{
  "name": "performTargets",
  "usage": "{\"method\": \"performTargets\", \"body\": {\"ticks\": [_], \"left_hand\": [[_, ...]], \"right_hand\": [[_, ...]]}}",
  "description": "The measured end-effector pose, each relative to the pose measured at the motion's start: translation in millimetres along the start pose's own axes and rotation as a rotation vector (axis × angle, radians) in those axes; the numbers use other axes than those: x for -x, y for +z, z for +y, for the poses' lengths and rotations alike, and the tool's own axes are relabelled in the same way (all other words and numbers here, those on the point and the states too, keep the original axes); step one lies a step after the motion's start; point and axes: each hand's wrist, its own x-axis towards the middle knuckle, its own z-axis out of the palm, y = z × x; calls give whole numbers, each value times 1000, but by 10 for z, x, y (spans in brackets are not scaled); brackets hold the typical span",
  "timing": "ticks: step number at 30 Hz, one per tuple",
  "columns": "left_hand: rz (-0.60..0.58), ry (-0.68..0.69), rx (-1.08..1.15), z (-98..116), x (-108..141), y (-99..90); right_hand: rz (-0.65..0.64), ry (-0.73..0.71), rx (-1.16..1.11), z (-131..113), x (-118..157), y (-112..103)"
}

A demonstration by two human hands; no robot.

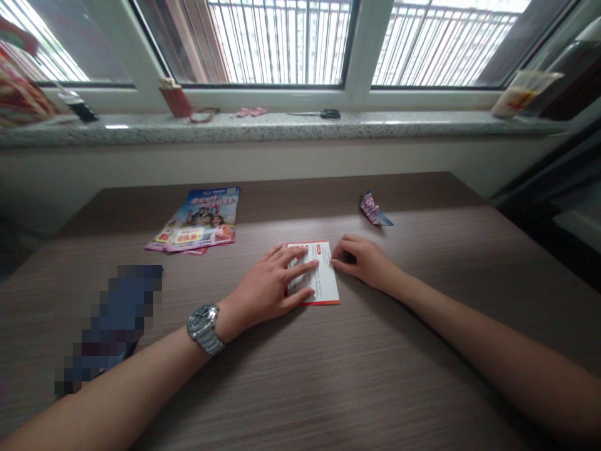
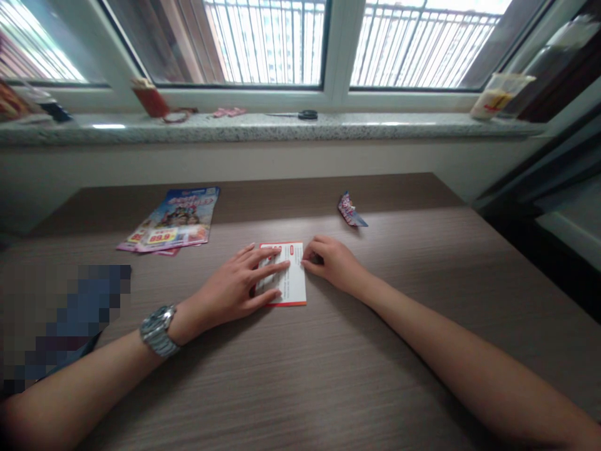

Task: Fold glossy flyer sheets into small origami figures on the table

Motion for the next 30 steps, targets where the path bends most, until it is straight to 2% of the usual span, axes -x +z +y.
{"method": "performTargets", "body": {"ticks": [30], "left_hand": [[-12,-6,-11,14,1,-15]], "right_hand": [[68,77,113,211,-398,-6]]}}
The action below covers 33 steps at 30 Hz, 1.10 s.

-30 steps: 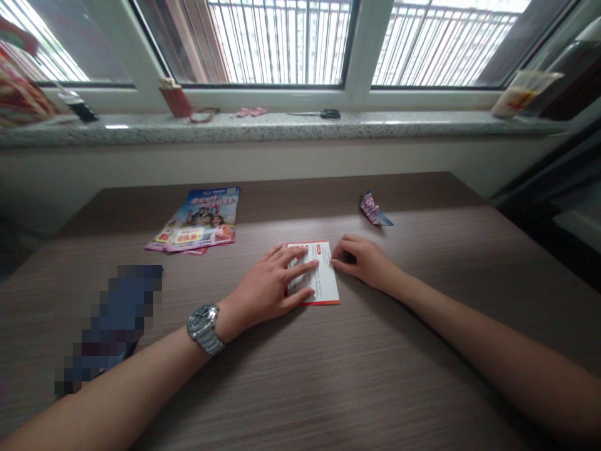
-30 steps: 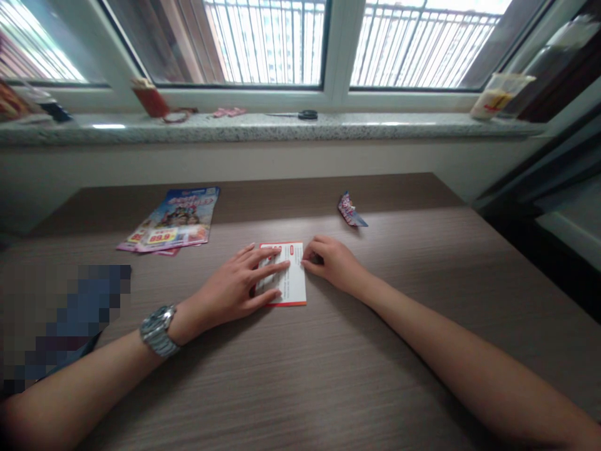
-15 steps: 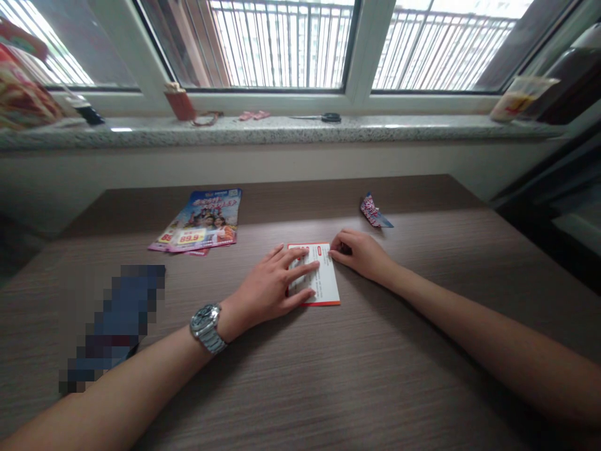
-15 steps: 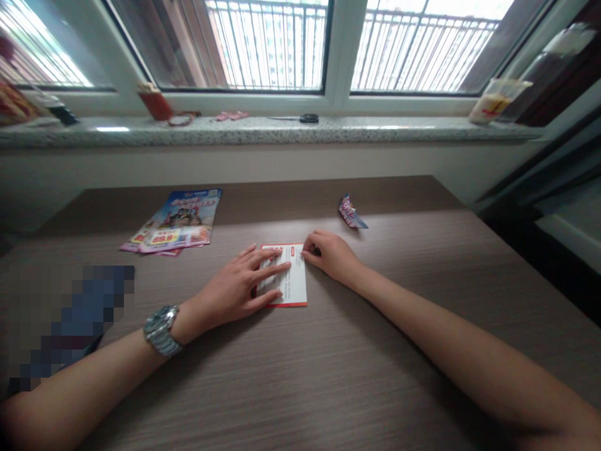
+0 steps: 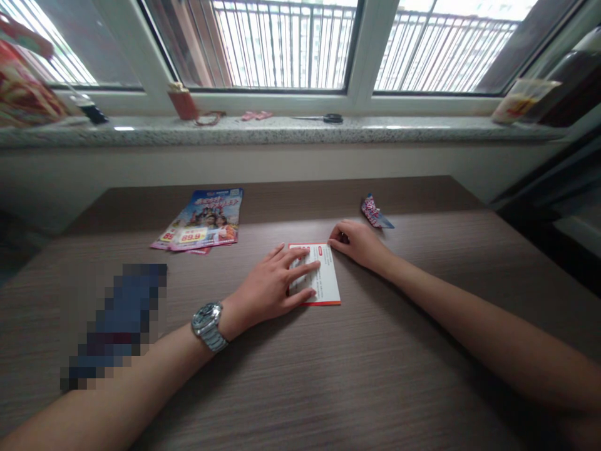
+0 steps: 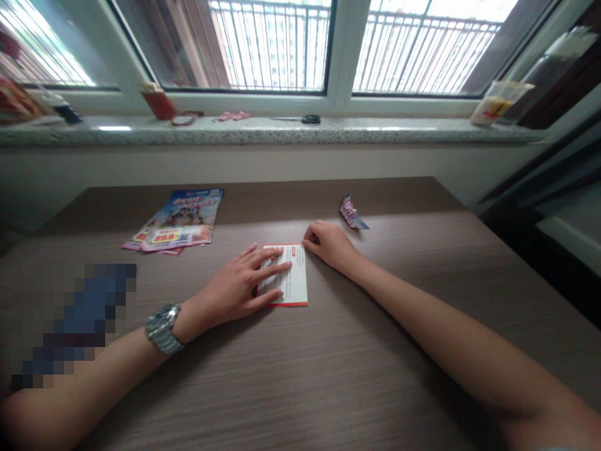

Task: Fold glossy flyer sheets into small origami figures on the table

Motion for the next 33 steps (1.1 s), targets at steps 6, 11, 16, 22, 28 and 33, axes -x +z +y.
{"method": "performTargets", "body": {"ticks": [6,11,16,22,28,33], "left_hand": [[-1,0,0,-3,-2,-1],[-8,-10,-4,7,-2,-14],[1,-5,-1,3,-2,-1],[-12,-3,-21,-2,-3,1],[-4,-6,-3,-12,-1,16],[-4,-9,-3,-12,2,11]], "right_hand": [[16,-6,9,15,-10,4],[16,-38,-33,-9,42,-30],[-18,-46,-61,-45,117,-56],[-71,-31,-88,-99,197,-65],[-109,-27,-91,-165,286,-72],[-142,-36,-90,-235,412,-82]]}}
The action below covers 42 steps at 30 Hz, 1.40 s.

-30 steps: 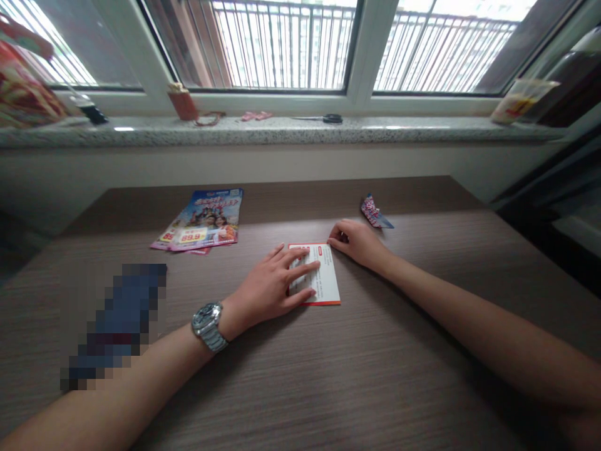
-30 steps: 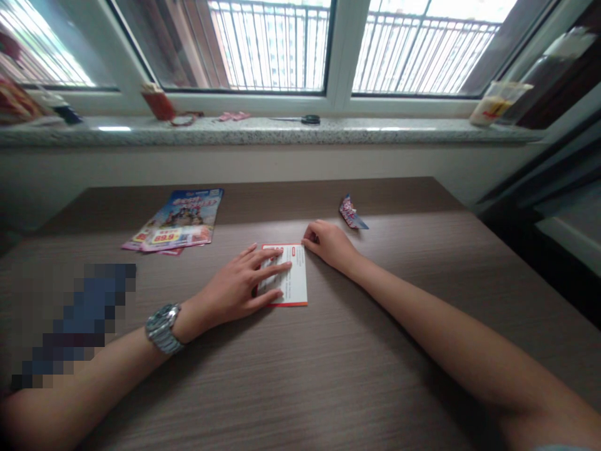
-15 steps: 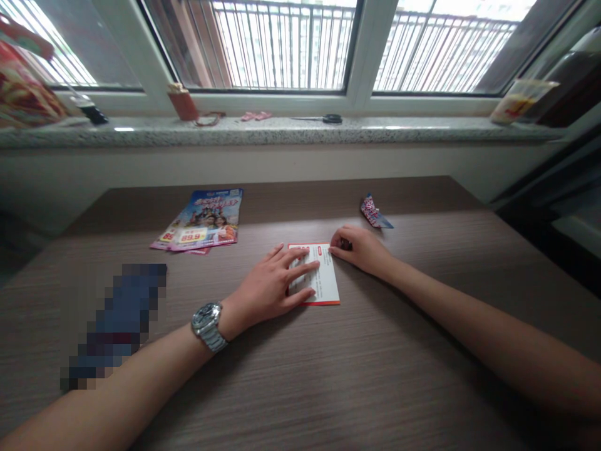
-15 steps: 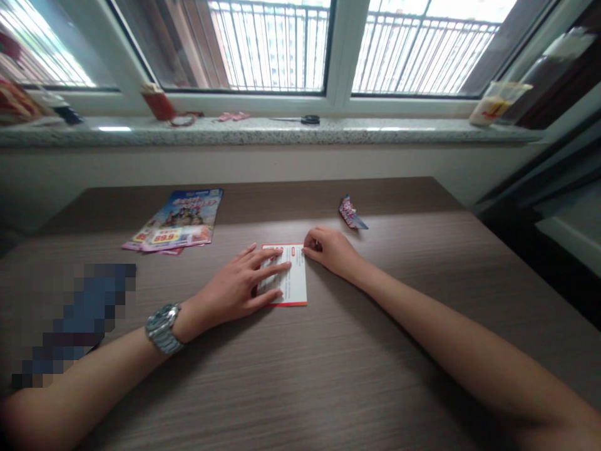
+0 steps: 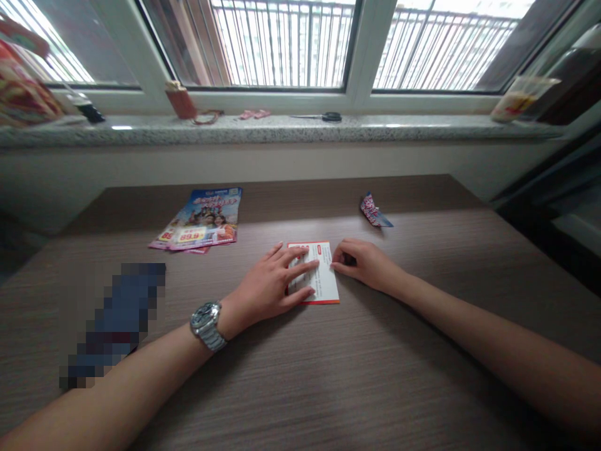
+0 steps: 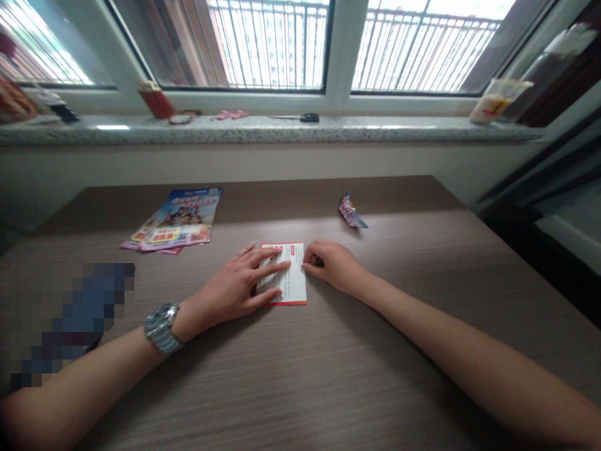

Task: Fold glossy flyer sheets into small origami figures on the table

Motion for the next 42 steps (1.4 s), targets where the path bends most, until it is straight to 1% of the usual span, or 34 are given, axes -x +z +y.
{"method": "performTargets", "body": {"ticks": [6,15,23,29,33,35,42], "left_hand": [[-15,-6,-7,14,-7,-6],[3,3,-8,-5,-4,12],[10,8,0,-1,-8,9],[-5,6,-20,1,-7,1],[-9,5,-24,4,-8,1],[-8,4,-23,4,-10,4],[8,11,-1,-4,-9,9]], "right_hand": [[-34,-26,1,-73,159,13],[-77,-41,13,-207,331,15],[-113,-93,-28,-226,457,44],[-156,-127,-78,-231,455,-23],[-135,-46,-153,-224,432,-70],[-108,-26,-138,-218,414,-66],[-65,-54,-40,-211,340,-6]]}}
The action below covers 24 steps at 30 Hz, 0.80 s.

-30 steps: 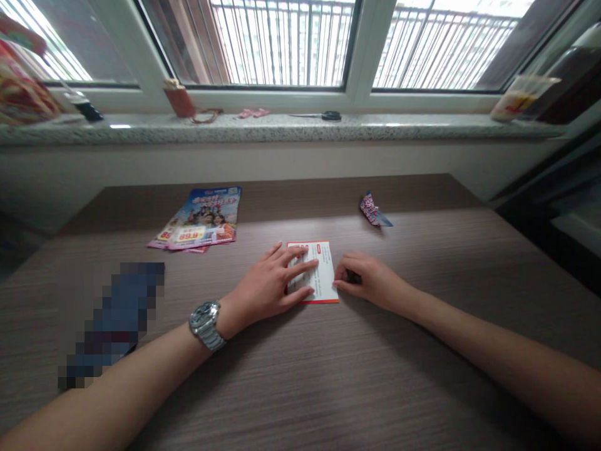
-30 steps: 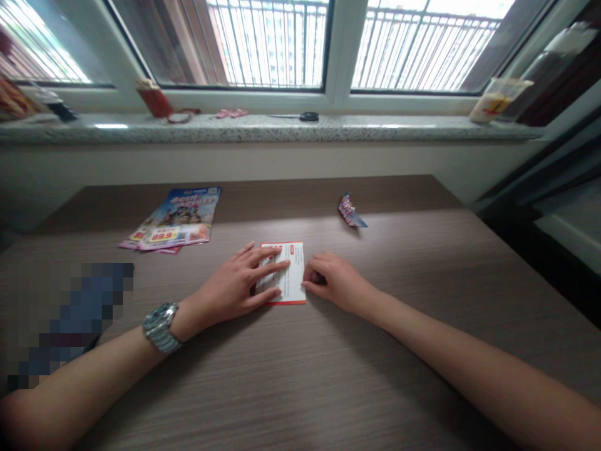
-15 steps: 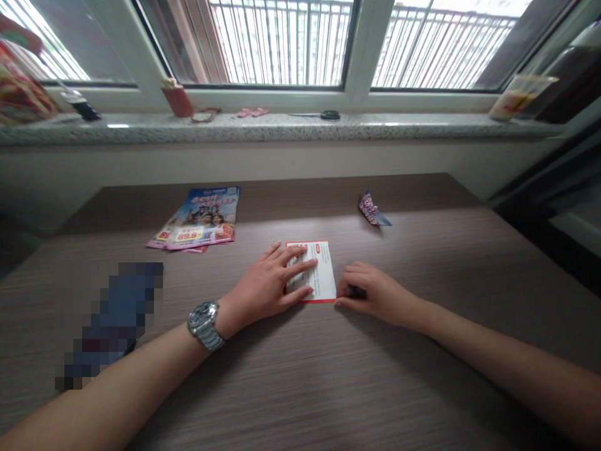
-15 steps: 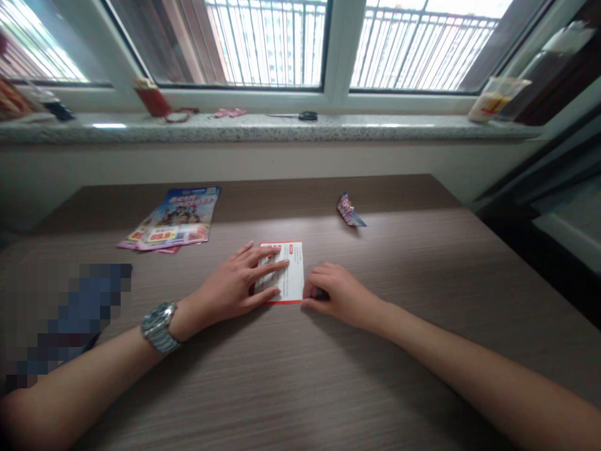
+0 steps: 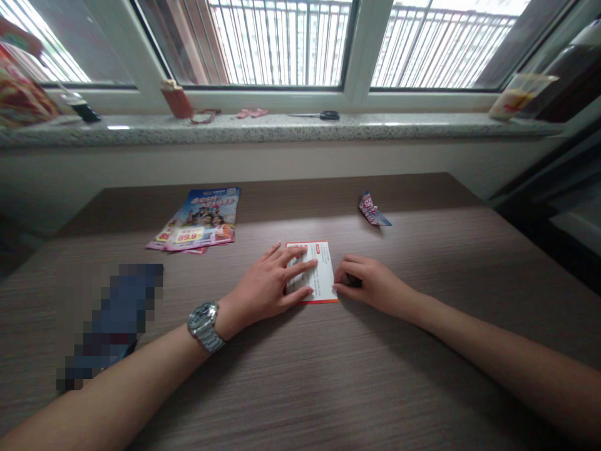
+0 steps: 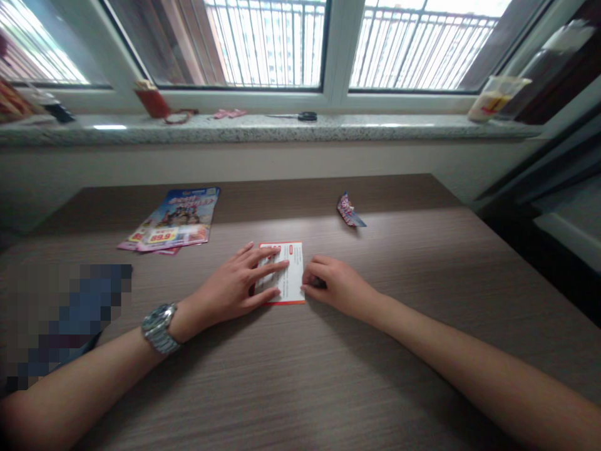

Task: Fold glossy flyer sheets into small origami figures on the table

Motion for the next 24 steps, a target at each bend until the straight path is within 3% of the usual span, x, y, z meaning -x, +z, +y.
{"method": "performTargets", "body": {"ticks": [13,24], "left_hand": [[-1,-4,20,5,4,-10],[-12,1,-12,-5,6,-5]], "right_hand": [[45,5,63,134,-126,3],[117,45,109,316,-412,-32]]}}
